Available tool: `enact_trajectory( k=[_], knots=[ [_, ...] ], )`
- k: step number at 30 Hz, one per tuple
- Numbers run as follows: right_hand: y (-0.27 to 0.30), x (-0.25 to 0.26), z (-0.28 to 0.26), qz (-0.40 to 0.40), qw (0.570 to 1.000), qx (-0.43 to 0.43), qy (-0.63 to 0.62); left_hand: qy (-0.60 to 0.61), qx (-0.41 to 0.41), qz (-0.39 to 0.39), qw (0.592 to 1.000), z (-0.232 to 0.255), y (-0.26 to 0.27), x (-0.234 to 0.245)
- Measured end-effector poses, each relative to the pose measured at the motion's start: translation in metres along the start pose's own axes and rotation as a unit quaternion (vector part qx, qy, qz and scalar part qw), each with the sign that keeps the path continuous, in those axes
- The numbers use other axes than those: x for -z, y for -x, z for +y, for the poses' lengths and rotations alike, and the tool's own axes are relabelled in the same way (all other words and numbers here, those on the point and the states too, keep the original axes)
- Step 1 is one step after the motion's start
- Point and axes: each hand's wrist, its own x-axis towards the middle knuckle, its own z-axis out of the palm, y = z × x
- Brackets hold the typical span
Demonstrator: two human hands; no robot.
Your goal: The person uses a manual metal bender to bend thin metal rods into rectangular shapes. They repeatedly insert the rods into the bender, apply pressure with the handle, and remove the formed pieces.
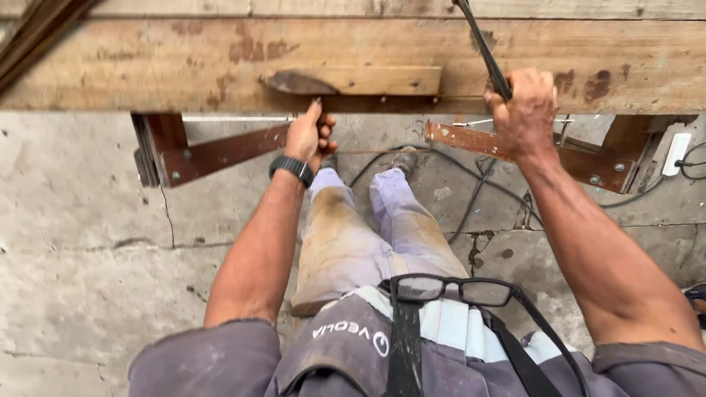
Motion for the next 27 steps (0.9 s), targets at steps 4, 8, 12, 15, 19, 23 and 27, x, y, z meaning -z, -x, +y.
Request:
enact_trajectory(
  k=[4,8,12,15,19,23,27],
  knots=[
    [0.019,0.064,-0.003,-0.127,0.979,-0.061,-0.150,0.030,-0.007,-0.045,0.999,-0.011,-0.020,0.012],
    [0.035,0.111,0.012,-0.327,0.875,-0.209,-0.290,0.015,-0.001,-0.055,0.998,-0.001,-0.011,0.009],
    [0.036,0.123,0.028,-0.456,0.746,-0.326,-0.360,0.000,-0.011,-0.038,0.999,-0.006,-0.016,0.008],
    [0.029,0.118,0.033,-0.499,0.696,-0.340,-0.389,-0.008,-0.003,-0.030,1.000,-0.007,-0.018,0.009],
    [0.010,0.107,0.046,-0.560,0.679,-0.317,-0.355,-0.013,0.006,-0.006,1.000,-0.001,-0.012,0.003],
    [-0.012,0.105,0.047,-0.595,0.653,-0.316,-0.346,-0.024,0.008,-0.015,1.000,-0.001,-0.011,0.002],
    [-0.024,0.098,0.054,-0.591,0.636,-0.325,-0.375,-0.017,0.012,-0.022,1.000,-0.003,-0.015,0.005]
  ],
)
